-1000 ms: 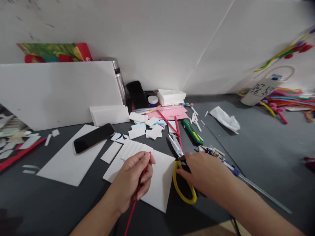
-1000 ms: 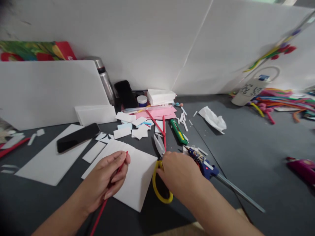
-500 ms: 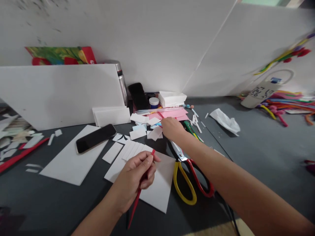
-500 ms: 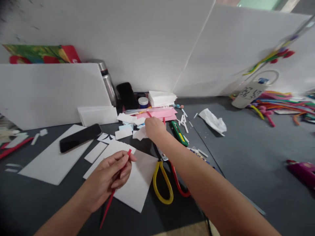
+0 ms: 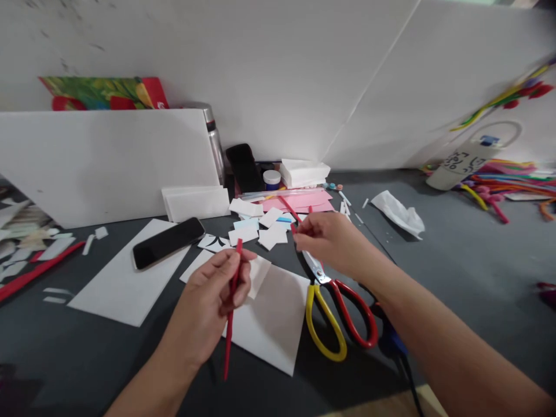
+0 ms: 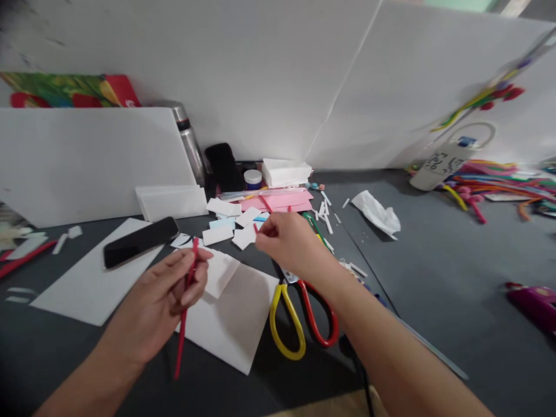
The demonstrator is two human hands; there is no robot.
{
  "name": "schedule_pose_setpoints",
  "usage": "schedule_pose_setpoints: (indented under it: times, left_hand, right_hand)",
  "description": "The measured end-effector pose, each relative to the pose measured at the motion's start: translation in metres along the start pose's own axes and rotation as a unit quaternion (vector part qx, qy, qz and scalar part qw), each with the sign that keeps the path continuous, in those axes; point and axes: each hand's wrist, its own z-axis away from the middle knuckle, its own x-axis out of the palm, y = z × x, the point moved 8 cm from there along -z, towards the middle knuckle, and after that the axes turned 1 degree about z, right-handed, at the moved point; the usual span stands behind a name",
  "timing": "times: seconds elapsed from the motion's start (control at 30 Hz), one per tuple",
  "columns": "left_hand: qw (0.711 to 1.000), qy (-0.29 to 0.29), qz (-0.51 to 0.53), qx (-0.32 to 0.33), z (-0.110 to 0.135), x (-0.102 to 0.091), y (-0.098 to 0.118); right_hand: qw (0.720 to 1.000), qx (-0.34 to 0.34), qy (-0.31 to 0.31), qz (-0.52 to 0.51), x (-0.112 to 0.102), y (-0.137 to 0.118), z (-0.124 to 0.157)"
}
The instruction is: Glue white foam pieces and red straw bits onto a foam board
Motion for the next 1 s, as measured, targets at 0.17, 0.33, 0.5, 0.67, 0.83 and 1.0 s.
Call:
schedule_pose_setpoints:
  times: [0.17,0.33,0.5,0.67,0.83,1.0]
  left_hand:
    - [0.992,-0.038,-0.112,-0.05,0.008,0.022,-0.024]
    - [0.981,-0.049,-0.187,-0.032,0.01,0.032,-0.032]
    - [0.973,-0.038,-0.226,-0.031,0.007,0.028,-0.037]
    - [0.972,-0.028,-0.23,-0.045,0.006,0.024,-0.045]
    - [0.975,-0.008,-0.215,-0.065,0.007,0.02,-0.048]
    - [0.972,-0.017,-0.219,-0.082,0.008,0.02,-0.053]
  right_hand:
    - [0.862,0.07,-0.137,-0.483,0.05,-0.011,0.054]
    - [0.805,0.109,-0.124,-0.569,0.08,-0.003,0.056]
    - [0.824,0.092,-0.132,-0.543,0.082,0.005,0.056]
    - [0.818,0.072,-0.13,-0.556,0.085,0.007,0.057]
    - [0.819,0.065,-0.107,-0.56,0.084,0.009,0.056]
    - [0.829,0.051,-0.118,-0.545,0.083,0.008,0.056]
